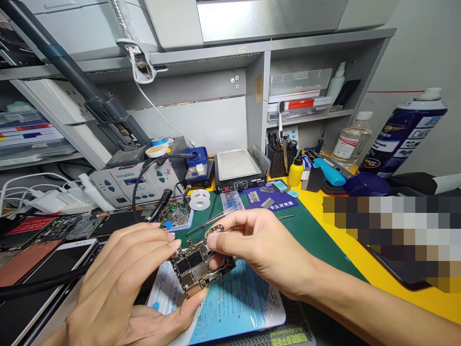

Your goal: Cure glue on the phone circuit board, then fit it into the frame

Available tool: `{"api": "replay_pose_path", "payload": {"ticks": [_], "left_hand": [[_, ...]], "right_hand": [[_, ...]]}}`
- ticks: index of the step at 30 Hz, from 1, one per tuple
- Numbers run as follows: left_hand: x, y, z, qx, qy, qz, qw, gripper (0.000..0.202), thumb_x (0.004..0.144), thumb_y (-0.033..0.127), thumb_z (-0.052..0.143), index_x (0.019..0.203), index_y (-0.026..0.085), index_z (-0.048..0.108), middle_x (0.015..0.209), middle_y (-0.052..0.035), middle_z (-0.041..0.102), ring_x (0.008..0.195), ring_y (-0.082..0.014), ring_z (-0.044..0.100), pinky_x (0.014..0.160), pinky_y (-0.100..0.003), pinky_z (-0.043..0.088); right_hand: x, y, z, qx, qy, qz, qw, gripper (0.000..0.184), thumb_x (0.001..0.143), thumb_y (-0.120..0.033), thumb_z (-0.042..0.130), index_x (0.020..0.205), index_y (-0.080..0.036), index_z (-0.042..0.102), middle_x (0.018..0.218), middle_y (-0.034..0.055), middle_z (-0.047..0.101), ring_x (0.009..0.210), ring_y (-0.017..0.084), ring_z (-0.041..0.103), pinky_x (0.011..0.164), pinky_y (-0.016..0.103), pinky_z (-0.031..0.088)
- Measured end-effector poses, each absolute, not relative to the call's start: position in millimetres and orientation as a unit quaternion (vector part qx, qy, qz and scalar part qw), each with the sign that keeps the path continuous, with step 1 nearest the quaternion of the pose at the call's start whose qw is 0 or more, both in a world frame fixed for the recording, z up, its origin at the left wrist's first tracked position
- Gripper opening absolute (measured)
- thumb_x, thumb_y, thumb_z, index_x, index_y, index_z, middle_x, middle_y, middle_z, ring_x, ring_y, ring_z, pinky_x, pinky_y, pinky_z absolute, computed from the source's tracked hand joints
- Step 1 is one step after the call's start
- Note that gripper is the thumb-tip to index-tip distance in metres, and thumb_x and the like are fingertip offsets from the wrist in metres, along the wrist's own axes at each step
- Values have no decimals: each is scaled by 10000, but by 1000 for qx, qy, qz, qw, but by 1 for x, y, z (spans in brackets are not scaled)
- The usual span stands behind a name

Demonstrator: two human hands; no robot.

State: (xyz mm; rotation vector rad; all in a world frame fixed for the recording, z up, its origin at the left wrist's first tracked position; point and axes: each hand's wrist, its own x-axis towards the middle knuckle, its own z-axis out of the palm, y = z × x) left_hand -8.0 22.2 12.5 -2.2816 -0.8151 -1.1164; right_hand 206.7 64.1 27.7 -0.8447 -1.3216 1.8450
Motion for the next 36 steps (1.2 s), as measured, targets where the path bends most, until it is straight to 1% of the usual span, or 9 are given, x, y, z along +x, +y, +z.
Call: {"api": "replay_pose_path", "payload": {"ticks": [4, 8, 11, 14, 19, 22, 27, 33, 36], "left_hand": [[-8, 21, 14, -834, -295, -405, 231, 598, 564, 238, 902, 1039, 26, 608, 883, -141, 698, 893, -252, 640, 850, -500, 551], [-10, 21, 13, -834, -300, -409, 217, 583, 591, 225, 885, 1061, 26, 603, 914, -149, 690, 922, -262, 633, 859, -513, 548], [-11, 20, 12, -833, -301, -411, 216, 574, 601, 221, 884, 1064, 24, 608, 921, -144, 686, 924, -257, 632, 872, -509, 544], [-11, 19, 12, -833, -307, -414, 200, 563, 632, 250, 864, 1084, 34, 607, 945, -136, 679, 936, -249, 623, 870, -483, 539], [-6, 19, 14, -834, -328, -424, 132, 541, 660, 237, 823, 1107, 50, 581, 936, -126, 659, 933, -237, 613, 818, -423, 546], [-4, 18, 15, -832, -339, -424, 116, 549, 668, 252, 824, 1121, 66, 575, 927, -118, 662, 915, -239, 622, 803, -422, 549], [-5, 16, 16, -828, -344, -428, 113, 548, 677, 275, 815, 1122, 57, 581, 928, -128, 674, 908, -245, 635, 807, -429, 550], [-6, 17, 17, -828, -346, -422, 128, 648, 662, 321, 848, 1164, 23, 567, 976, -154, 677, 945, -256, 633, 841, -439, 544], [-7, 17, 15, -826, -351, -422, 129, 691, 668, 349, 840, 1206, 28, 550, 1020, -165, 679, 977, -268, 635, 873, -452, 543]], "right_hand": [[208, 64, 26, -329, -522, 706, 347, 189, 774, -291, 806, 772, -143, 688, 683, -3, 694, 659, 105, 605, 704, 236, 447], [209, 65, 25, -335, -535, 695, 343, 204, 791, -313, 792, 778, -139, 686, 695, 8, 691, 670, 110, 574, 707, 249, 426], [209, 65, 24, -336, -534, 696, 344, 205, 794, -317, 789, 785, -143, 680, 703, 8, 690, 674, 114, 580, 709, 254, 424], [208, 64, 25, -335, -523, 704, 344, 209, 789, -314, 792, 775, -149, 665, 687, -3, 674, 658, 114, 597, 694, 249, 430], [207, 62, 27, -330, -495, 725, 348, 200, 772, -292, 796, 781, -153, 652, 698, -24, 624, 648, 118, 630, 674, 249, 428], [207, 64, 26, -338, -484, 732, 339, 188, 780, -291, 780, 795, -150, 656, 714, -17, 616, 659, 122, 630, 677, 255, 417], [209, 65, 23, -341, -463, 749, 328, 168, 788, -274, 766, 799, -147, 657, 712, -19, 600, 647, 110, 625, 656, 235, 405], [209, 67, 26, -319, -462, 756, 336, 135, 817, -254, 748, 809, -148, 664, 727, -7, 627, 638, 97, 616, 615, 210, 421], [209, 67, 25, -313, -461, 758, 340, 135, 835, -267, 744, 837, -148, 681, 736, 1, 632, 644, 101, 616, 600, 213, 433]]}}
